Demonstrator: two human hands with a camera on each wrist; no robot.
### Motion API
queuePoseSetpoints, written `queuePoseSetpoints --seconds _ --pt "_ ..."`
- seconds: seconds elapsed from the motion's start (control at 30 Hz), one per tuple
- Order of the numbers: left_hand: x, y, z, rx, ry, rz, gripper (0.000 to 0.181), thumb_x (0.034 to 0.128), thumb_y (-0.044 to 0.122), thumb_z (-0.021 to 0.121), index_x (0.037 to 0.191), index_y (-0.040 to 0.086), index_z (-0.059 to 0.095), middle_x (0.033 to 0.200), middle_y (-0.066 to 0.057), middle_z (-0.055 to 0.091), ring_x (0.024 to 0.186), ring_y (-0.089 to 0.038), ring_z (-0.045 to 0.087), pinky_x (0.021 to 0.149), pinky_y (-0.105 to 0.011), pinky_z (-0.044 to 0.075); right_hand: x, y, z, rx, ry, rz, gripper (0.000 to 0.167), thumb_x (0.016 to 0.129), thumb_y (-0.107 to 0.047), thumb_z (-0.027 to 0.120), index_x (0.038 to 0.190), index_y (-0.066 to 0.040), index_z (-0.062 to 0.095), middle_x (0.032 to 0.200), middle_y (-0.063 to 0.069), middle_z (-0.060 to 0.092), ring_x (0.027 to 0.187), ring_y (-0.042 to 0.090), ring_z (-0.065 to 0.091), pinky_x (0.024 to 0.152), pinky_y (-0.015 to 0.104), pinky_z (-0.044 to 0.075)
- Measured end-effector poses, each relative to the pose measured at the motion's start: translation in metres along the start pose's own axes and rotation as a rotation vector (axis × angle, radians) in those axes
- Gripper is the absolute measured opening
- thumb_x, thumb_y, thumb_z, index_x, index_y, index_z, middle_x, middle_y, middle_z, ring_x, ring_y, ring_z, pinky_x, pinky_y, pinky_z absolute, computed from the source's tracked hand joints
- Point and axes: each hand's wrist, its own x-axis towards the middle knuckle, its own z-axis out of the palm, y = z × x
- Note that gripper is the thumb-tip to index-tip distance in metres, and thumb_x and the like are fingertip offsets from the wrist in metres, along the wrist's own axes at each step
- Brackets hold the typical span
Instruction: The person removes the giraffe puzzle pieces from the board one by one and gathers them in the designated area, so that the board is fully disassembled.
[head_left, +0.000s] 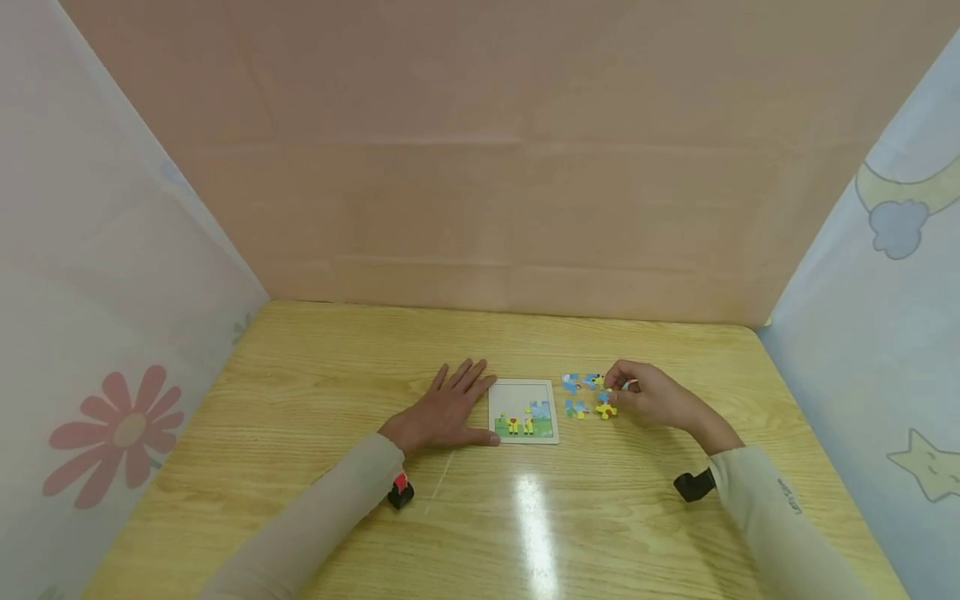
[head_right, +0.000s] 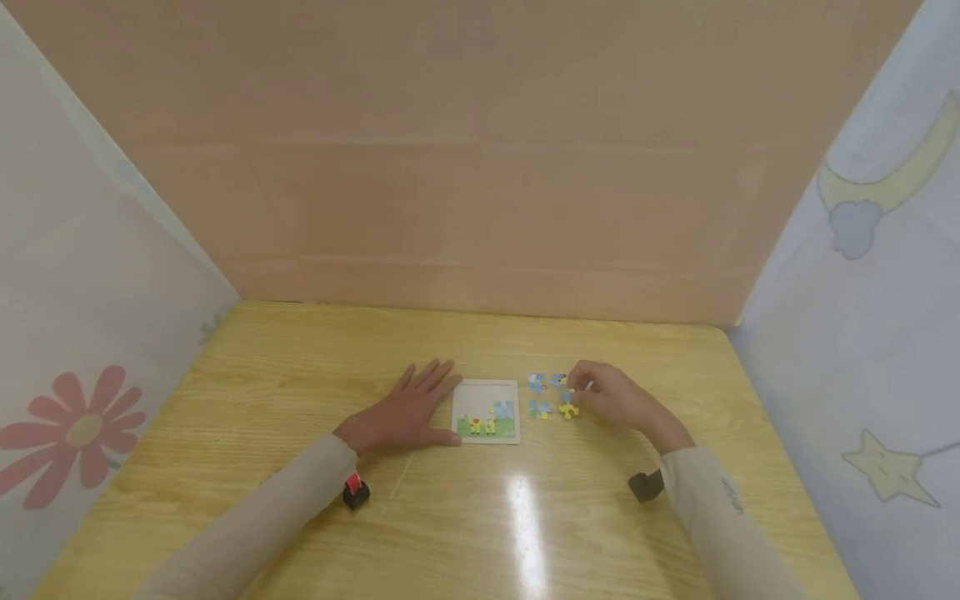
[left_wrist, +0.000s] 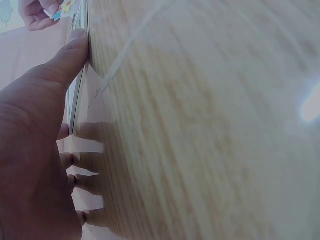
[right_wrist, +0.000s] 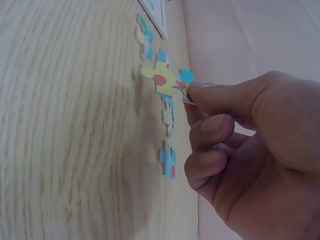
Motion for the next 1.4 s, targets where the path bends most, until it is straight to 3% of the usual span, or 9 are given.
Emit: queuePoseSetpoints --seconds 0.2,0.53,0.77,1.0,1.27,1.4 --pt "-0.001 0.001 -0.002 -0.013 0.010 0.007 0.106 0.0945 0.075 0.063 0.173 0.018 0.019 0.183 -0.008 0.005 0.171 -0.031 0.002 0.136 -0.064 0.003 0.001 0.006 0.002 0.021 -0.028 0.020 0.010 0.104 -0.006 0.066 0.110 0.001 0.062 0.103 0.015 0.065 0.080 0.016 0.063 0.069 0.026 0.053" --pt "-0.001 0.000 -0.001 -0.011 0.005 0.013 0.106 0.0947 0.075 0.062 0.173 0.018 0.019 0.183 -0.008 0.004 0.171 -0.032 0.001 0.136 -0.064 0.003 0.007 0.015 0.009 -0.080 0.010 0.056 0.005 0.103 -0.009 0.069 0.107 -0.007 0.067 0.099 0.006 0.070 0.079 0.013 0.060 0.071 0.024 0.051" --pt "-0.001 -0.001 0.000 -0.018 0.013 0.015 0.106 0.0941 0.076 0.063 0.173 0.018 0.020 0.183 -0.008 0.005 0.171 -0.032 0.002 0.136 -0.065 0.003 0.005 0.011 0.010 -0.110 0.049 0.061 0.008 0.105 -0.010 0.066 0.111 -0.006 0.068 0.105 0.010 0.071 0.078 0.013 0.054 0.069 0.025 0.048" --pt "0.000 -0.002 0.001 -0.008 0.009 0.010 0.107 0.0939 0.076 0.062 0.173 0.019 0.019 0.183 -0.007 0.003 0.171 -0.030 0.000 0.136 -0.064 0.002 0.004 0.007 0.011 -0.114 0.085 0.073 0.011 0.106 -0.010 0.065 0.115 -0.005 0.068 0.099 0.009 0.070 0.072 0.012 0.047 0.066 0.025 0.045" --pt "0.000 -0.001 0.001 -0.002 0.013 0.009 0.107 0.0939 0.077 0.062 0.173 0.019 0.019 0.183 -0.007 0.003 0.171 -0.030 0.001 0.136 -0.064 0.003 0.018 -0.003 0.029 -0.100 0.047 0.032 0.014 0.106 -0.009 0.064 0.119 -0.004 0.067 0.112 0.011 0.070 0.072 0.013 0.049 0.062 0.024 0.047" --pt "0.000 -0.001 0.001 -0.002 0.008 0.009 0.107 0.0939 0.077 0.062 0.173 0.019 0.019 0.183 -0.007 0.003 0.171 -0.030 0.000 0.136 -0.063 0.002 0.025 -0.011 0.042 -0.105 0.019 0.015 0.015 0.105 -0.011 0.066 0.119 -0.005 0.068 0.110 0.007 0.070 0.077 0.012 0.054 0.069 0.024 0.049"
